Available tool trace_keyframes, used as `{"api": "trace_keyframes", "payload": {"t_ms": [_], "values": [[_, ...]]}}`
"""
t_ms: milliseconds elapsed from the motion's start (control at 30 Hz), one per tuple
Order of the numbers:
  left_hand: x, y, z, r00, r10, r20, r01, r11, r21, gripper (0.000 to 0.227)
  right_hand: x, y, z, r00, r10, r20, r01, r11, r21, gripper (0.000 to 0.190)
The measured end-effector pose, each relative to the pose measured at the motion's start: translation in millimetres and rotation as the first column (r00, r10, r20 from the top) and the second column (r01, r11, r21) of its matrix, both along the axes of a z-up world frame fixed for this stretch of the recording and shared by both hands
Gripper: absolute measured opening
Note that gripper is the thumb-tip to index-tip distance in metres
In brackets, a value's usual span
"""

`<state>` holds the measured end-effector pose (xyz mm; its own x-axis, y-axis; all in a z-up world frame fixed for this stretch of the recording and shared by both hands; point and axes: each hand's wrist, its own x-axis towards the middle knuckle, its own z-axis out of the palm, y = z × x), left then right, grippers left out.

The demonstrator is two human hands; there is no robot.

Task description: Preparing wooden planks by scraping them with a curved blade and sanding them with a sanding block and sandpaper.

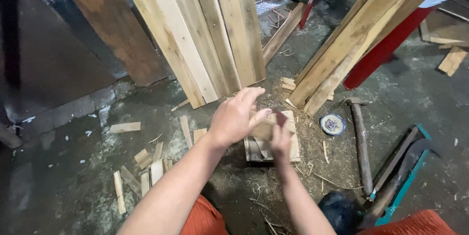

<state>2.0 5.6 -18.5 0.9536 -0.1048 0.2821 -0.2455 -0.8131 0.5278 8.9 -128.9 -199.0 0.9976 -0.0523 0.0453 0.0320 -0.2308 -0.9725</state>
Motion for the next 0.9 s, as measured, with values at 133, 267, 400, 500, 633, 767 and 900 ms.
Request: {"api": "trace_keyframes", "payload": {"t_ms": [133,267,400,500,633,767,900], "values": [[0,0,-9,0.984,-0.045,0.175,0.042,0.999,0.018,0.047,13,-40,-59,0.996,-0.052,-0.066,0.044,0.992,-0.119,0.057],[8,-1,-11,0.955,-0.003,0.296,-0.023,0.996,0.087,0.044,-5,14,38,0.994,0.000,0.114,-0.013,0.993,0.117,0.050],[8,-7,-2,0.871,0.002,0.491,-0.128,0.966,0.223,0.041,7,12,36,0.821,0.251,0.513,-0.195,0.968,-0.161,0.076],[6,-9,-6,0.875,-0.023,0.483,-0.124,0.955,0.271,0.041,14,6,23,0.813,0.299,0.500,-0.241,0.954,-0.179,0.098],[6,-3,-12,0.871,-0.030,0.490,-0.137,0.943,0.302,0.037,13,3,18,0.800,0.234,0.553,-0.166,0.971,-0.170,0.067],[7,2,-14,0.891,0.020,0.454,-0.158,0.950,0.268,0.041,13,-5,-11,0.777,0.113,0.620,0.036,0.974,-0.223,0.063],[9,19,-15,0.988,0.126,0.091,-0.142,0.970,0.197,0.049,27,-40,-74,0.842,0.190,0.506,-0.011,0.942,-0.336,0.055]]}}
